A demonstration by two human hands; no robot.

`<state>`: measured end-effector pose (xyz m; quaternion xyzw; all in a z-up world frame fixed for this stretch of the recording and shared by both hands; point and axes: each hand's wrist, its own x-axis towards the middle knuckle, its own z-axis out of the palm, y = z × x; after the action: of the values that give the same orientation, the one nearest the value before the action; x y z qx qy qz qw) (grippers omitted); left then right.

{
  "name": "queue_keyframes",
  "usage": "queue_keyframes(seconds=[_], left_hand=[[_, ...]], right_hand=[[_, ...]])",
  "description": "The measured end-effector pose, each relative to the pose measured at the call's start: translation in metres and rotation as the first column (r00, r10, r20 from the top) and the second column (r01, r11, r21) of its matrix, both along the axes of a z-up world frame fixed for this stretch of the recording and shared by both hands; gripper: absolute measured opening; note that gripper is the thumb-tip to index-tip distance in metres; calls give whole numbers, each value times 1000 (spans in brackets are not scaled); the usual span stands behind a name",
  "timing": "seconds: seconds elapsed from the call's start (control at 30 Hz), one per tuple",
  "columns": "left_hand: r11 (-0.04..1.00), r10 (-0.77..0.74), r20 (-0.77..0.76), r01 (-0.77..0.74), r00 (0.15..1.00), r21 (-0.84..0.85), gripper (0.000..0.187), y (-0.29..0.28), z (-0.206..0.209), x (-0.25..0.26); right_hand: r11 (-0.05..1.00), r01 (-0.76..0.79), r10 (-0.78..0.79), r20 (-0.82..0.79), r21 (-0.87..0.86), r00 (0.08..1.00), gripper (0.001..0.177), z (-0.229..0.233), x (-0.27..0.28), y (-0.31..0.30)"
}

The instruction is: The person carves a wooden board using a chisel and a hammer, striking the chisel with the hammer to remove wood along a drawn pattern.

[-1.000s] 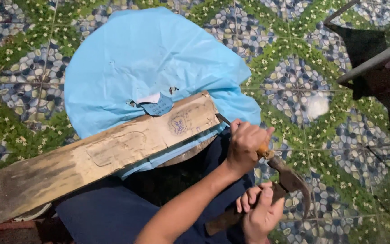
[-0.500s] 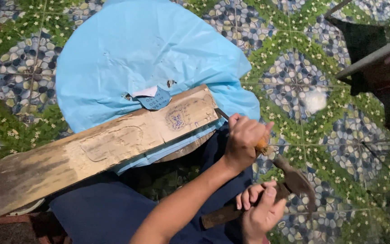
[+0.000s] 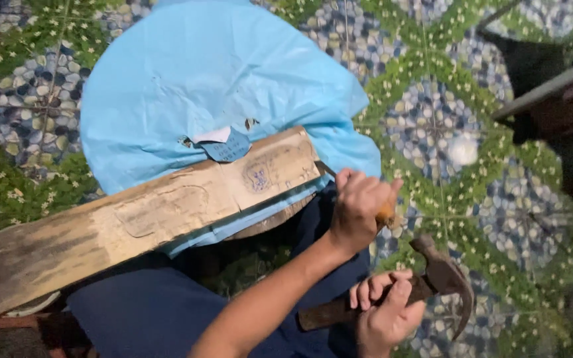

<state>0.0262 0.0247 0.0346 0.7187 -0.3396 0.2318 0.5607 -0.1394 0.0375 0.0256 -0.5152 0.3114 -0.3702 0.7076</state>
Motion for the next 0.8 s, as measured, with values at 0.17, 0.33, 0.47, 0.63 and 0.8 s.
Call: queue_keyframes(seconds=[0.17,0.33,0.47,0.63,0.8], left_hand=[[1000,-13,8,13,1000,3,52,3,5,-2],[998,-49,-24,50,998,23,53,3,2,-4],[1000,6,-5,-6,1000,30,52,1,2,3],[998,28,35,-29,999,54,52,1,-4,0],[997,4,10,-5,1000,72,53,0,-6,-1]], right_hand=[[992,-43,45,-16,116,999,27,-7,-3,-4],[989,19,4,-154,144,988,33,5,8,-2],[997,-12,10,24,81,1000,21,-7,10,-3],[997,-67,68,-15,31,998,16,2,7,2],[998,-68,68,-68,4,995,21,15,12,7]])
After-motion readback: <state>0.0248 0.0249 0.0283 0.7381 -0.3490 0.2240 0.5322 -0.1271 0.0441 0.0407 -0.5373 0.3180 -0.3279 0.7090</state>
